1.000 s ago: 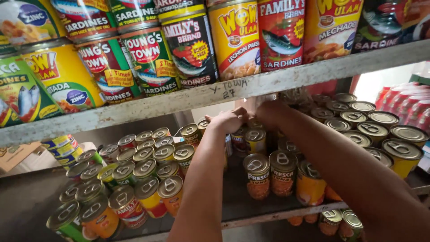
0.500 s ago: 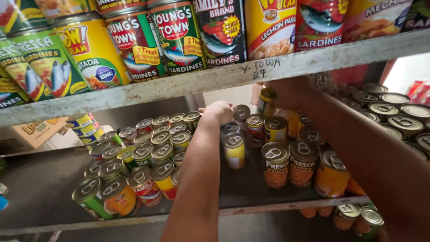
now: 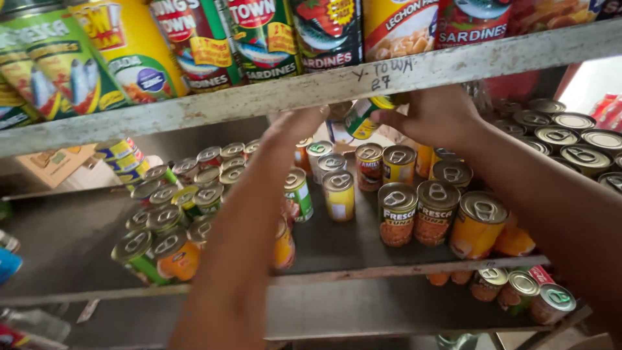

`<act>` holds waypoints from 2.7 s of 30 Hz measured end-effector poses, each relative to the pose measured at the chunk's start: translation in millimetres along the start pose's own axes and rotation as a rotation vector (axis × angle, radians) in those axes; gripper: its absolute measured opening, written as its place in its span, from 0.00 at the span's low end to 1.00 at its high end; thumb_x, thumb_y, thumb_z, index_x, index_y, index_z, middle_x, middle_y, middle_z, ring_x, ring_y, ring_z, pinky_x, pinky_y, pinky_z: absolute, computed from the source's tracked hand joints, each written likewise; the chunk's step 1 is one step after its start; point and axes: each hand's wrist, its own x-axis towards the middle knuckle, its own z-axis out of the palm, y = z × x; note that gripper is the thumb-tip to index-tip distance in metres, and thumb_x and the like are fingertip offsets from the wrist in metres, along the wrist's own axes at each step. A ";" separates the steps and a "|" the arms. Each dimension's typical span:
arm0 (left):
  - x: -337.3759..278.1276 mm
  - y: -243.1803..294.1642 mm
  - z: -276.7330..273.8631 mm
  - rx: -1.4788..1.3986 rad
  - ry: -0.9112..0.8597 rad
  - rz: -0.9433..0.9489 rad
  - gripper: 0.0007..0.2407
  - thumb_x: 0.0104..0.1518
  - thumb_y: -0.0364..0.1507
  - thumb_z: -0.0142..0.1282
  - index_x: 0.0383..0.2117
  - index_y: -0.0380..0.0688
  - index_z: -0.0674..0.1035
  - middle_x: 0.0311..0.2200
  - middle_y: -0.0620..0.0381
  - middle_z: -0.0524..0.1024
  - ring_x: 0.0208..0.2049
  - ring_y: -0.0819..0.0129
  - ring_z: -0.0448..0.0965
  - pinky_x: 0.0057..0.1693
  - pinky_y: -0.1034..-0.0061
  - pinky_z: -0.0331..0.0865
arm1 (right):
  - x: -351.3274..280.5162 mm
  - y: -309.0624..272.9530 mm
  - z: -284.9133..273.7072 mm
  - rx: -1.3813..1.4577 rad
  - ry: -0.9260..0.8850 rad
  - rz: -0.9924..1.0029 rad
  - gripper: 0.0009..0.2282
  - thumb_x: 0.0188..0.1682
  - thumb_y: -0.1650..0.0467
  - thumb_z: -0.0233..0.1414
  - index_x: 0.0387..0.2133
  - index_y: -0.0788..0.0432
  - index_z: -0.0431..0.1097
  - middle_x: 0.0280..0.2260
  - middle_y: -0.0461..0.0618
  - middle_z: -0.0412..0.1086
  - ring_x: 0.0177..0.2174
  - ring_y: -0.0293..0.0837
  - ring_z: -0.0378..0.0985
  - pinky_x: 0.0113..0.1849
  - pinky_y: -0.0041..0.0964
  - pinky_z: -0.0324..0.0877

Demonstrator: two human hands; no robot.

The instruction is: Organizing and stocking various canned food items on shelves in a grocery store.

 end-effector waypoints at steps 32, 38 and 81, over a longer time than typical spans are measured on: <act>-160.1 123.8 -113.7 -0.024 0.044 0.327 0.14 0.51 0.32 0.59 0.43 0.47 0.79 0.47 0.50 0.75 0.53 0.51 0.73 0.57 0.53 0.65 | -36.4 -38.5 -6.6 -0.010 -0.323 -0.141 0.22 0.44 0.65 0.57 0.55 0.49 0.70 0.47 0.53 0.72 0.46 0.56 0.77 0.46 0.50 0.73; -89.7 119.0 -51.7 0.251 -0.664 0.050 0.23 0.53 0.42 0.59 0.55 0.51 0.73 0.59 0.49 0.67 0.67 0.49 0.57 0.66 0.30 0.47 | -1.0 22.1 55.8 -0.132 -0.507 -0.043 0.44 0.33 0.62 0.68 0.66 0.51 0.53 0.56 0.59 0.62 0.52 0.57 0.71 0.50 0.47 0.70; -85.1 8.7 -124.7 0.145 -0.925 -0.147 0.29 0.49 0.56 0.61 0.45 0.45 0.86 0.46 0.48 0.83 0.45 0.54 0.83 0.54 0.61 0.74 | 29.4 -77.8 105.0 0.276 -0.577 0.092 0.32 0.26 0.66 0.70 0.49 0.49 0.69 0.37 0.49 0.76 0.33 0.48 0.82 0.33 0.45 0.78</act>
